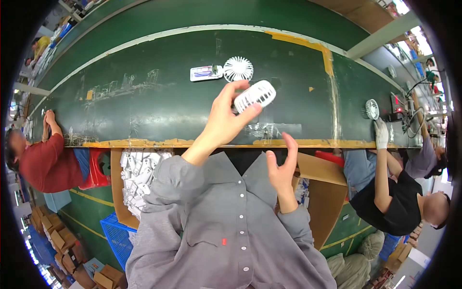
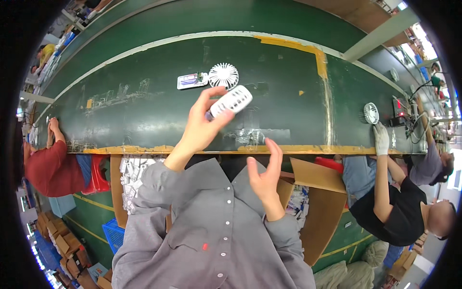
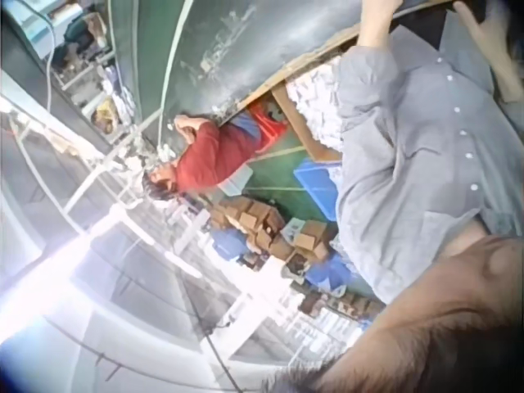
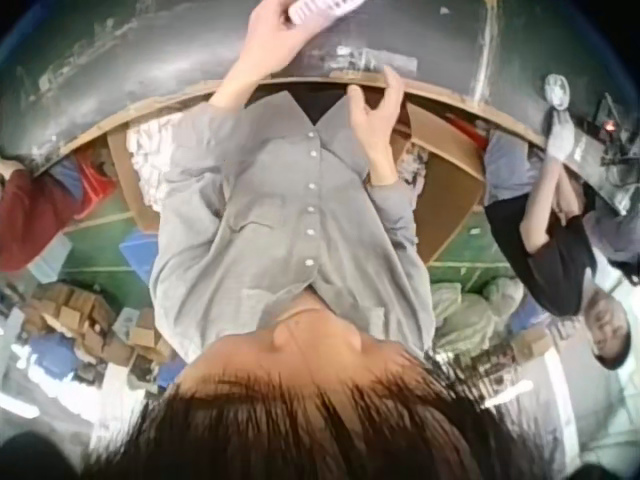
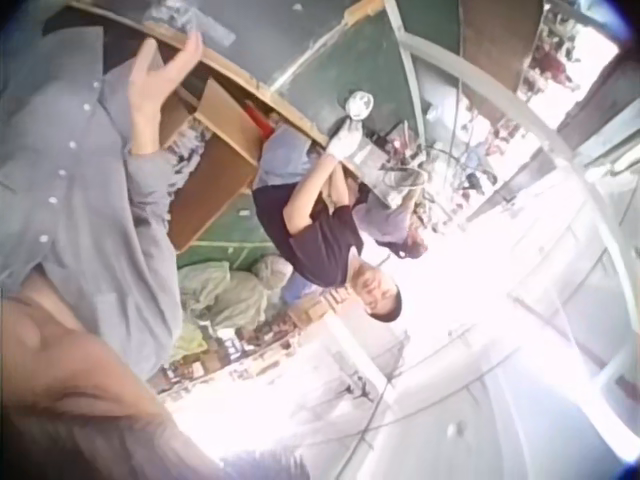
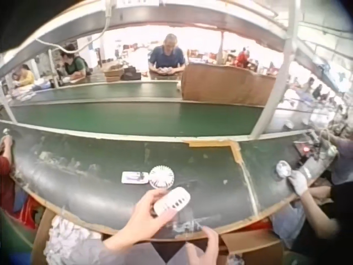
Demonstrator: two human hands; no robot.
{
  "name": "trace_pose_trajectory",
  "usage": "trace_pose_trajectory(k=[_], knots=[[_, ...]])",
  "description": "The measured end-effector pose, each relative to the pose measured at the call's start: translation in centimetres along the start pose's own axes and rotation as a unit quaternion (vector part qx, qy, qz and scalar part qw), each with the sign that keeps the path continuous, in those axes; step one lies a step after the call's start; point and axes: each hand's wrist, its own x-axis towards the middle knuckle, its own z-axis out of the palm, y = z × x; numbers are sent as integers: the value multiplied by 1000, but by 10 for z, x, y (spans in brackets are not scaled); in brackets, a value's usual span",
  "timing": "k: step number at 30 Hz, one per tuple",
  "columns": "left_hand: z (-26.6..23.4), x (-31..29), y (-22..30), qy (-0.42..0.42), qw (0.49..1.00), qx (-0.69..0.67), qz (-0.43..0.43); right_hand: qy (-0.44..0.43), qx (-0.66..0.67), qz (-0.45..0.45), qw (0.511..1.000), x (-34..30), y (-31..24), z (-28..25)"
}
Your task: Assembling small handheld electric fans at a factory assembly line station.
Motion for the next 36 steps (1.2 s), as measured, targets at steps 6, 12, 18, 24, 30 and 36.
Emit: trace_pose_trajectory(k=[6, 12, 18, 24, 30, 36], knots=[[31, -38, 48, -13, 899, -429, -86, -11, -11, -7, 1000, 34, -49, -1], [28, -51, 45, 29, 825, -552, -114, -84, 496, 196, 842, 8, -24, -27], [34, -62, 21, 31, 839, -534, -95, -120, 705, 174, 677, 1, -26, -38], [39, -70, 36, 43, 992, 41, 111, -300, 574, 199, 735, 2, -11, -39], [53, -75, 48, 54, 961, 217, 162, -235, 552, 290, 746, -16, -15, -37], [52, -72, 32, 13, 989, -137, -57, -130, 612, 182, 758, -16, -12, -56]])
